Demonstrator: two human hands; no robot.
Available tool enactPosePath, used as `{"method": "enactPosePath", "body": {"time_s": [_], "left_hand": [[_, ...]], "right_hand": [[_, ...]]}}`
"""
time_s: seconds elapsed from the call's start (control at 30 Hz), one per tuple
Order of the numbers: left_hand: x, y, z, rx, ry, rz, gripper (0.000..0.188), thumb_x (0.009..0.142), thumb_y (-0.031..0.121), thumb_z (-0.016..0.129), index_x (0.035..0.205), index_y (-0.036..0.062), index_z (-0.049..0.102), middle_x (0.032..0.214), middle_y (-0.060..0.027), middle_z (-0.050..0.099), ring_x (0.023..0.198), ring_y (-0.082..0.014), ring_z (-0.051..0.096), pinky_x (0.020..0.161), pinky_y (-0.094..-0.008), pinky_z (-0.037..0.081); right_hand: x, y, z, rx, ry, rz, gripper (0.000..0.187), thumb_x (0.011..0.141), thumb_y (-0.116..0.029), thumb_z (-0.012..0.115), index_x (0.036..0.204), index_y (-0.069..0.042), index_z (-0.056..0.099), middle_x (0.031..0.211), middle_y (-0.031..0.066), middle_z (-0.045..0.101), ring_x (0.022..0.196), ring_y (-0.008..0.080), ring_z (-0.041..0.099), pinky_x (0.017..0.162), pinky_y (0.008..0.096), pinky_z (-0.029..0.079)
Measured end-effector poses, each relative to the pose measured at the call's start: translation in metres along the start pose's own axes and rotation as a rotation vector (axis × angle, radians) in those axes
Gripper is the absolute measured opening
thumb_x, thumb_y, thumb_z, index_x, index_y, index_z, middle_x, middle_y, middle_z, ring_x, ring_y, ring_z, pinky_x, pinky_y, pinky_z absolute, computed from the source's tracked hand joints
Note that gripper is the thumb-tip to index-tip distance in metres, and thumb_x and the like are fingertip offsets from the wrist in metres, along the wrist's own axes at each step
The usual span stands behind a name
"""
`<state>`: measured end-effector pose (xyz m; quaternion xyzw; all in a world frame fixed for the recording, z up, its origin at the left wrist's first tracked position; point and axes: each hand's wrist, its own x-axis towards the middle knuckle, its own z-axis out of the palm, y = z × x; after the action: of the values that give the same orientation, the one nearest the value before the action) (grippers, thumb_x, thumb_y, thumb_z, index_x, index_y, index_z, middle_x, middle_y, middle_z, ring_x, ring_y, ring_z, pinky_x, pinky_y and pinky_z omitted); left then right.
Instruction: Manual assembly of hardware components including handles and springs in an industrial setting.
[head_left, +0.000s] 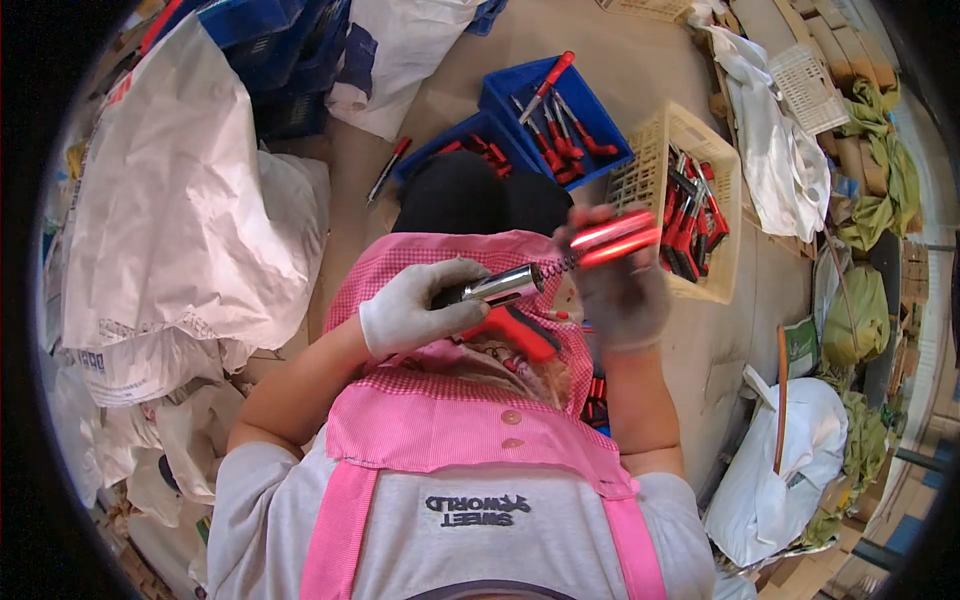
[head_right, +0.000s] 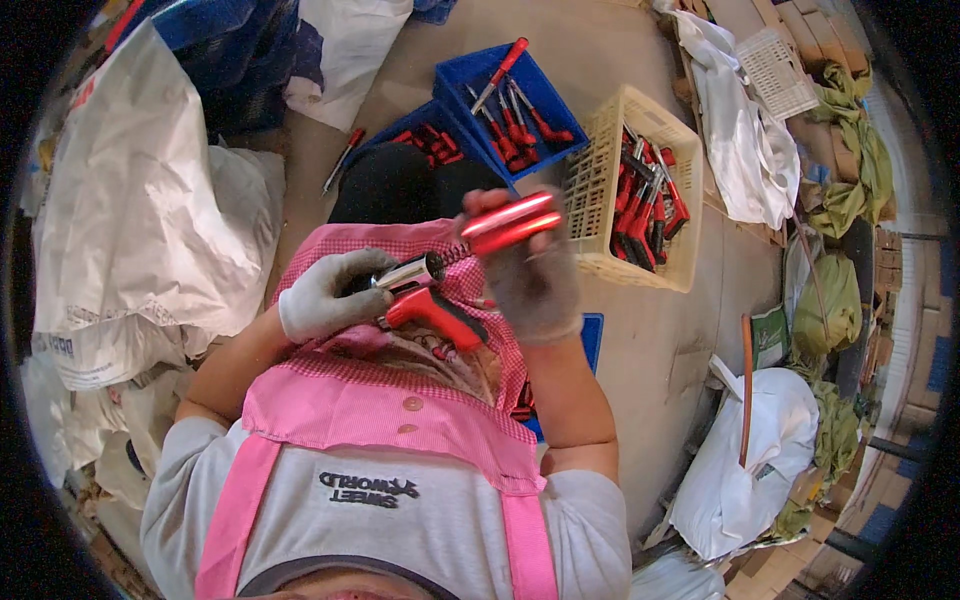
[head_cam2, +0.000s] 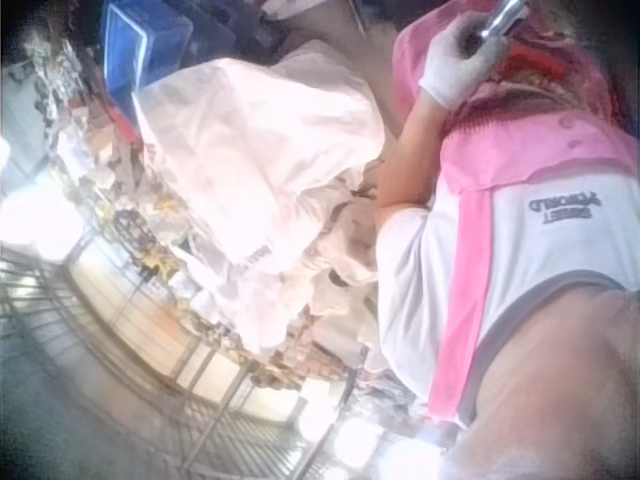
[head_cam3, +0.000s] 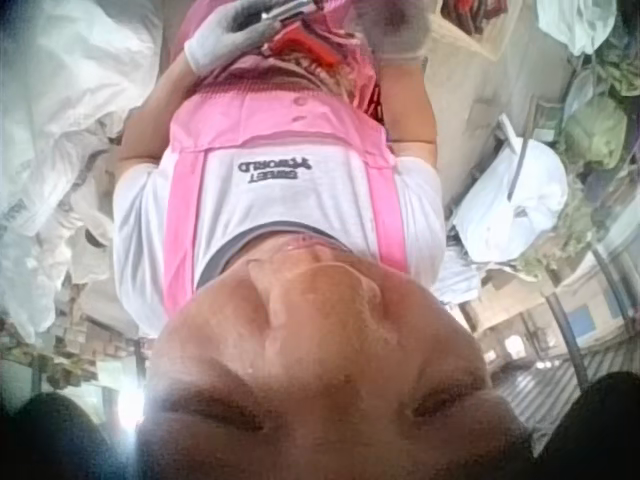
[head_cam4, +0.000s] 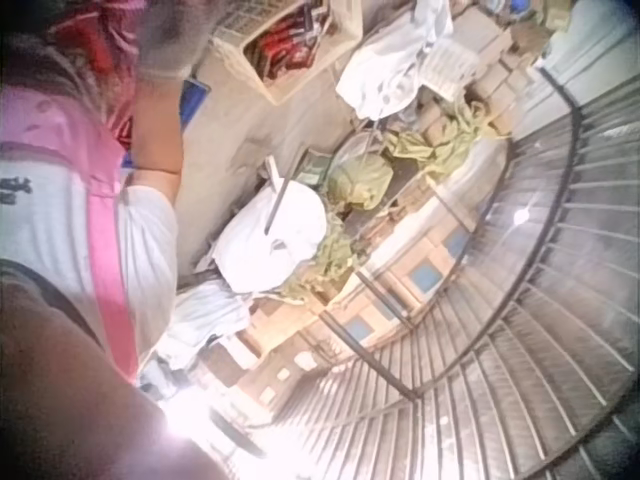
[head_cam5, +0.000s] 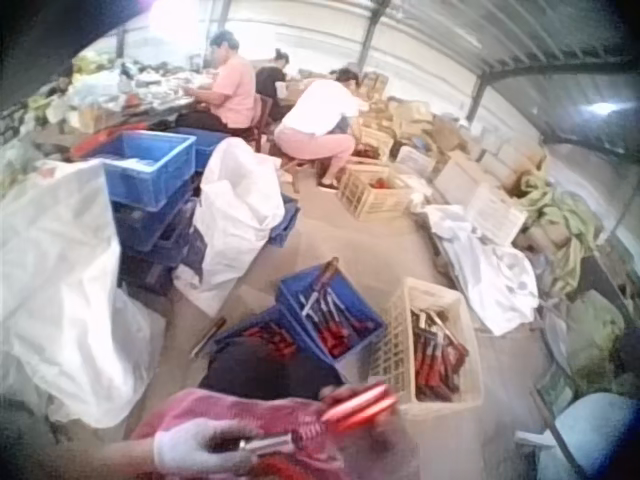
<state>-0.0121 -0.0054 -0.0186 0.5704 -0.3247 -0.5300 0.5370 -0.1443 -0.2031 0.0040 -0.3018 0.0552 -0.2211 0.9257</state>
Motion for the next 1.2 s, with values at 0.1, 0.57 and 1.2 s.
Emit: {"method": "enactPosePath", "body": {"time_s": [0.1, 0.57, 1.2], "left_hand": [[-0.005, -0.002, -0.007, -0.018, 0.034, 0.012, 0.037, 0.083, 0.021, 0.062, 0.112, -0.0006, 0.055, 0.088, -0.0027, 0.055, 0.083, -0.009, 0.051, 0.076, -0.0242, 0.042], [-0.002, 0.004, -0.012, 0.266, -0.007, 0.104, 0.036, 0.08, 0.02, 0.064, 0.109, 0.0005, 0.057, 0.079, -0.0114, 0.061, 0.071, -0.0176, 0.06, 0.067, -0.0302, 0.047], [0.007, 0.0, -0.008, 0.58, -0.072, 0.128, 0.035, 0.076, 0.021, 0.068, 0.103, 0.0022, 0.058, 0.086, -0.0191, 0.061, 0.08, -0.0352, 0.06, 0.07, -0.0393, 0.048]], "right_hand": [[0.009, -0.032, -0.005, -0.15, 0.026, -0.148, 0.044, 0.086, -0.025, 0.062, 0.124, -0.009, 0.045, 0.104, 0.0119, 0.058, 0.102, 0.0239, 0.056, 0.089, 0.0353, 0.046], [0.009, -0.055, 0.021, -1.482, -0.652, 0.135, 0.047, 0.074, 0.0, 0.061, 0.12, -0.006, 0.051, 0.114, 0.018, 0.054, 0.104, 0.0311, 0.056, 0.086, 0.0351, 0.045], [0.004, -0.027, 0.002, -1.413, -0.509, 0.345, 0.049, 0.076, 0.0, 0.063, 0.123, 0.0, 0.046, 0.093, 0.0065, 0.059, 0.087, 0.0113, 0.058, 0.078, 0.0269, 0.048]]}}
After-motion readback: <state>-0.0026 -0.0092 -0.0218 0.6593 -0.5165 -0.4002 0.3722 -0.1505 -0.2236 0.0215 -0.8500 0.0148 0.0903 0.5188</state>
